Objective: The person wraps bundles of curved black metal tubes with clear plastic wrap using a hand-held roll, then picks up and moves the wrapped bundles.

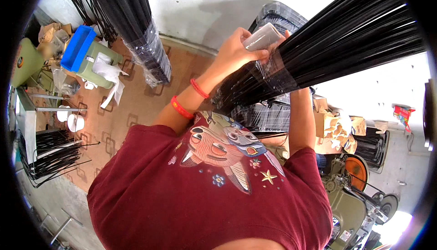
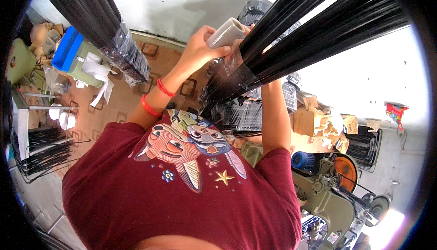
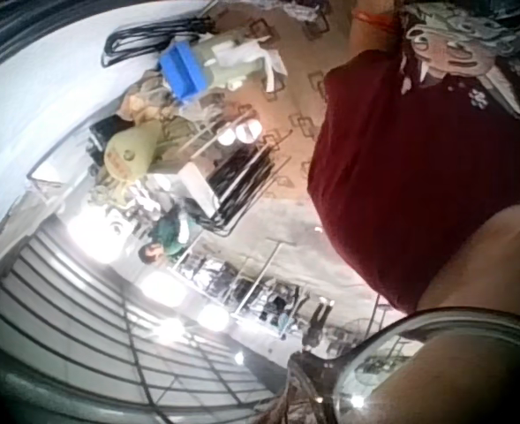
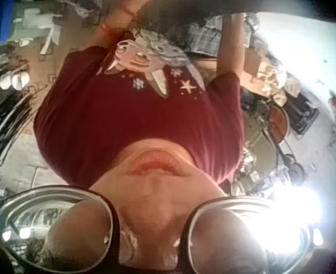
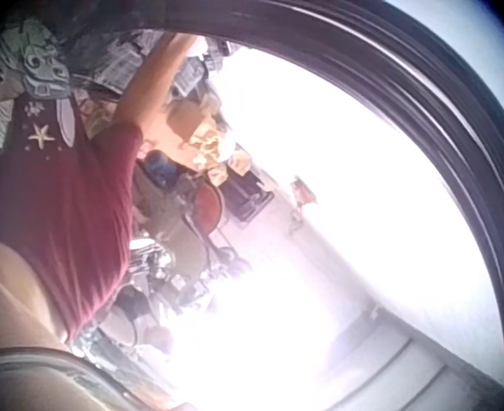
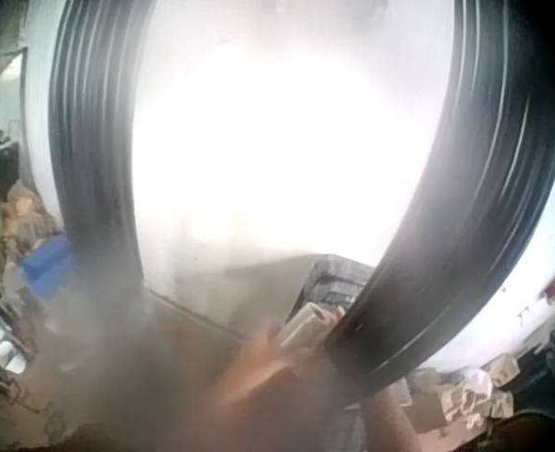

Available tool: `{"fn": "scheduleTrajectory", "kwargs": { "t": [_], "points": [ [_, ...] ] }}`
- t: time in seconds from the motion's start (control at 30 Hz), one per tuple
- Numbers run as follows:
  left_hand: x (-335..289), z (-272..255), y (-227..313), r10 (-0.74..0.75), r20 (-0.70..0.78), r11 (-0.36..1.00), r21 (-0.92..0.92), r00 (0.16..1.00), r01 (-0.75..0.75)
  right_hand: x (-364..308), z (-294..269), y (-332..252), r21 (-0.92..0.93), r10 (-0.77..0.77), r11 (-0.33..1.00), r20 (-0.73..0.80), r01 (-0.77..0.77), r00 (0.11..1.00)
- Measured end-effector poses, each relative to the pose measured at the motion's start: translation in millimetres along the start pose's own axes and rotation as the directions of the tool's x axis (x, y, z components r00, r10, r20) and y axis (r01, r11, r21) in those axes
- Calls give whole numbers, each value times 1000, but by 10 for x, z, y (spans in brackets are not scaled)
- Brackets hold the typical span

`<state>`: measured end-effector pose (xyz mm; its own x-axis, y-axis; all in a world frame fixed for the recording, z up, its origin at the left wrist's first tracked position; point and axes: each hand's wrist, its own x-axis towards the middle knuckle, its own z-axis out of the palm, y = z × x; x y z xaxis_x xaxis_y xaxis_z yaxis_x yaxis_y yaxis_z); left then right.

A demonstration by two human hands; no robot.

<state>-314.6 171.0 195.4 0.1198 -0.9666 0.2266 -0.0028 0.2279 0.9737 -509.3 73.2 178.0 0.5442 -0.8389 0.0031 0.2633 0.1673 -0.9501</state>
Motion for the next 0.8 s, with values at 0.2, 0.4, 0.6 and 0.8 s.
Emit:
{"fn": "scheduleTrajectory", "kwargs": {
  "t": [0.2, 0.4, 0.6, 0.8],
  "points": [
    [146, -73, -17, 67, 145, 979, 181, 987, -94, -283, 191, -243, -161, -240, 950, 172, 268, 955],
    [302, 94, -173, 136, 75, 987, 74, 988, -142, -236, 290, -183, -153, -264, 944, 186, 294, 946],
    [716, 372, -487, 303, 369, 941, 32, 878, -338, -160, 270, -125, -157, -256, 948, 142, 277, 956],
    [1081, 495, -800, 246, 763, 934, -22, 598, -356, -198, 339, -175, -207, -286, 932, 88, 298, 954]
  ]
}}
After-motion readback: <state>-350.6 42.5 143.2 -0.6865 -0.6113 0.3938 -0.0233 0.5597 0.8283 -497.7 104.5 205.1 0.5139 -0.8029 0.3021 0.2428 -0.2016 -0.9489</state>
